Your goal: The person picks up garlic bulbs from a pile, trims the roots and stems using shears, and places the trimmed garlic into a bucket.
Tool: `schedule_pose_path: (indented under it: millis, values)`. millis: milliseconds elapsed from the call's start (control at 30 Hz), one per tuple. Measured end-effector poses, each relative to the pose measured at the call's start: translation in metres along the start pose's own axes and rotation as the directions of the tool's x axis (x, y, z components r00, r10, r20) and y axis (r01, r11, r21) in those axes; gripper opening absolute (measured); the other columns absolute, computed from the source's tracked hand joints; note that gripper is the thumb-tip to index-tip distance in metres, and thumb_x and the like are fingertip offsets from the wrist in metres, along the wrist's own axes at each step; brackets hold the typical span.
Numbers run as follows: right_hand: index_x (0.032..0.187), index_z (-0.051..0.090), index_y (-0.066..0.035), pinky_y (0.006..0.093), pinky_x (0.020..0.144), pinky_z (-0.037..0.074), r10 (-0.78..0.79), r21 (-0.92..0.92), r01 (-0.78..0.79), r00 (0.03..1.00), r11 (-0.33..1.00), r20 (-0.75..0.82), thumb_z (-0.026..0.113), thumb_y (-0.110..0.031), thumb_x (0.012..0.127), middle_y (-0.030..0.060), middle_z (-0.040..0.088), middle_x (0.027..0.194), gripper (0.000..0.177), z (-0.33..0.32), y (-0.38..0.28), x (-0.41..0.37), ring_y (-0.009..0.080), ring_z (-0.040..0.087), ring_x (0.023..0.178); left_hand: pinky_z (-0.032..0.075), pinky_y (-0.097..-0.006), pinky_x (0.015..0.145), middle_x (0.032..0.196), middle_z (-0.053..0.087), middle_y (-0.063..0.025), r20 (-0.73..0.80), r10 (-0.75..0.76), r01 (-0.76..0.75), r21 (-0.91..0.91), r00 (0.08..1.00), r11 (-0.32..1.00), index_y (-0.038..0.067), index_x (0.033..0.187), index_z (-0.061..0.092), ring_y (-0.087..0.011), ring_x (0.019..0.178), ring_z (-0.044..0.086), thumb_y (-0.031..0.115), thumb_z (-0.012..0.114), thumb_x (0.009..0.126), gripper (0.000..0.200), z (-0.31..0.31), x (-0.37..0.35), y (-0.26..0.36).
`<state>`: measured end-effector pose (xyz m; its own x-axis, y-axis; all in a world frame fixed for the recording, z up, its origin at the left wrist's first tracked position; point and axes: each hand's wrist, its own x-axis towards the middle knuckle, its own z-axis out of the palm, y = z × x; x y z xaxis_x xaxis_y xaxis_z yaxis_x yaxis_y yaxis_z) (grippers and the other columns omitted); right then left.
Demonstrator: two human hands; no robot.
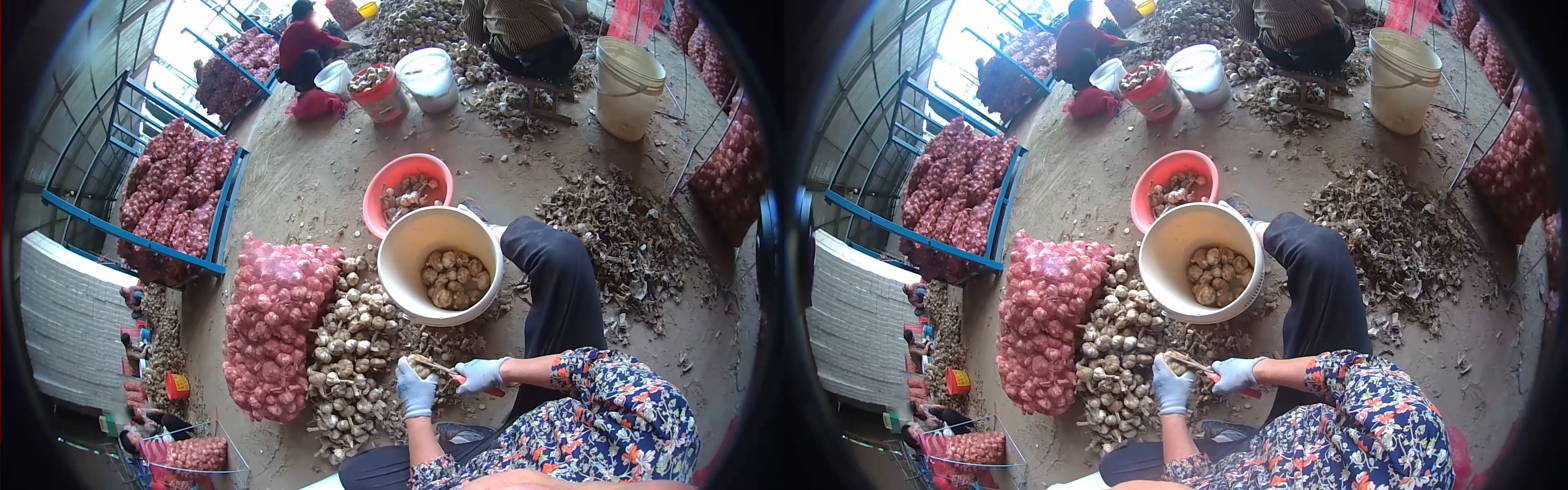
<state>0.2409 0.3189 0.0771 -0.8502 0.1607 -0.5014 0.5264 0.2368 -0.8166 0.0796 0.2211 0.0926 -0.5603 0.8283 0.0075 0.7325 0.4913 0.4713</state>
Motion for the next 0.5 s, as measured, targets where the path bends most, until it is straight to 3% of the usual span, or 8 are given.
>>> schedule_pose_path:
  millis: [67,133,200,300,367,433,467,500]
  values:
    - [0.109,0.05,0.0,0.0432,0.084,0.046,0.012,0.018,-0.012,1.0,1.0,0.016,0.061,-0.042,0.079,0.0237,0.063,0.103,0.052,0.003,0.002,0.004,0.0388,0.06,0.098,0.046,-0.0454,0.085,0.11,0.051,-0.0249,0.042,-0.043,0.042,0.007,0.998,0.999,-0.001,0.121,0.038,-0.0423,0.099,0.054,0.014,0.076,0.058,0.076,0.004,-0.001,-0.01]
    - [0.109,0.051,0.0,0.0431,0.084,0.047,0.044,-0.009,-0.044,0.999,0.999,0.024,0.061,-0.041,0.079,0.0235,0.063,0.103,0.052,-0.003,-0.007,0.003,0.0383,0.061,0.099,0.047,-0.0443,0.085,0.108,0.054,-0.024,0.043,-0.063,0.072,-0.251,0.997,0.965,0.0,0.12,0.04,-0.0404,0.099,0.056,0.013,0.076,0.057,0.073,0.019,0.0,-0.032]
    - [0.109,0.051,0.0,0.0431,0.084,0.047,0.075,-0.038,-0.074,0.997,0.997,0.032,0.061,-0.04,0.078,0.0233,0.063,0.103,0.051,-0.005,-0.013,0.005,0.0379,0.061,0.099,0.051,-0.0353,0.081,0.103,0.062,-0.0168,0.089,-0.172,0.194,-0.461,0.981,0.866,0.0,0.116,0.043,-0.0261,0.091,0.063,0.007,0.076,0.061,0.065,0.019,-0.004,-0.026]
    - [0.109,0.052,0.0,0.0447,0.082,0.049,0.092,-0.179,-0.096,0.995,0.979,-0.03,0.06,-0.036,0.076,0.0241,0.063,0.103,0.049,-0.007,-0.016,0.003,0.0368,0.062,0.098,0.051,-0.0328,0.081,0.104,0.062,-0.0144,0.077,-0.219,0.228,-0.502,0.973,0.834,0.0,0.115,0.045,-0.0215,0.091,0.063,0.005,0.076,0.062,0.062,0.02,-0.008,-0.025]
    - [0.109,0.052,0.0,0.0449,0.082,0.049,0.094,-0.18,-0.097,0.995,0.979,-0.024,0.06,-0.036,0.076,0.0247,0.062,0.104,0.049,-0.006,-0.016,0.005,0.0372,0.062,0.098,0.051,-0.0325,0.082,0.103,0.062,-0.014,0.098,-0.241,0.258,-0.492,0.966,0.832,0.0,0.115,0.045,-0.0211,0.091,0.062,0.006,0.077,0.062,0.062,0.024,-0.011,-0.032]
    - [0.107,0.052,0.0,0.0457,0.084,0.049,0.083,-0.205,-0.099,0.993,0.974,-0.088,0.058,-0.037,0.078,0.0263,0.061,0.105,0.048,0.001,-0.012,0.006,0.039,0.061,0.098,0.051,-0.0342,0.083,0.101,0.063,-0.0115,0.038,-0.17,0.161,-0.563,0.985,0.81,0.002,0.113,0.048,-0.0211,0.091,0.062,0.005,0.078,0.061,0.06,0.047,-0.007,-0.055]
    - [0.109,0.053,0.0,0.0463,0.084,0.049,0.093,-0.201,-0.125,0.982,0.972,-0.163,0.058,-0.039,0.077,0.0254,0.061,0.107,0.051,-0.001,-0.015,0.002,0.0384,0.062,0.099,0.051,-0.0372,0.083,0.098,0.064,-0.009,-0.052,-0.126,0.075,-0.564,0.991,0.822,0.004,0.107,0.053,-0.021,0.089,0.063,0.016,0.072,0.075,0.039,0.035,-0.005,-0.025]
    - [0.105,0.053,-0.001,0.0492,0.082,0.047,-0.005,-0.267,-0.085,0.947,0.96,-0.321,0.057,-0.039,0.078,0.0243,0.06,0.101,0.046,0.005,-0.012,0.002,0.0403,0.061,0.093,0.052,-0.0384,0.081,0.095,0.064,-0.0074,-0.046,-0.163,0.053,-0.83,0.986,0.555,0.007,0.102,0.057,-0.021,0.086,0.062,0.028,0.055,0.091,0.024,0.057,0.006,-0.047]
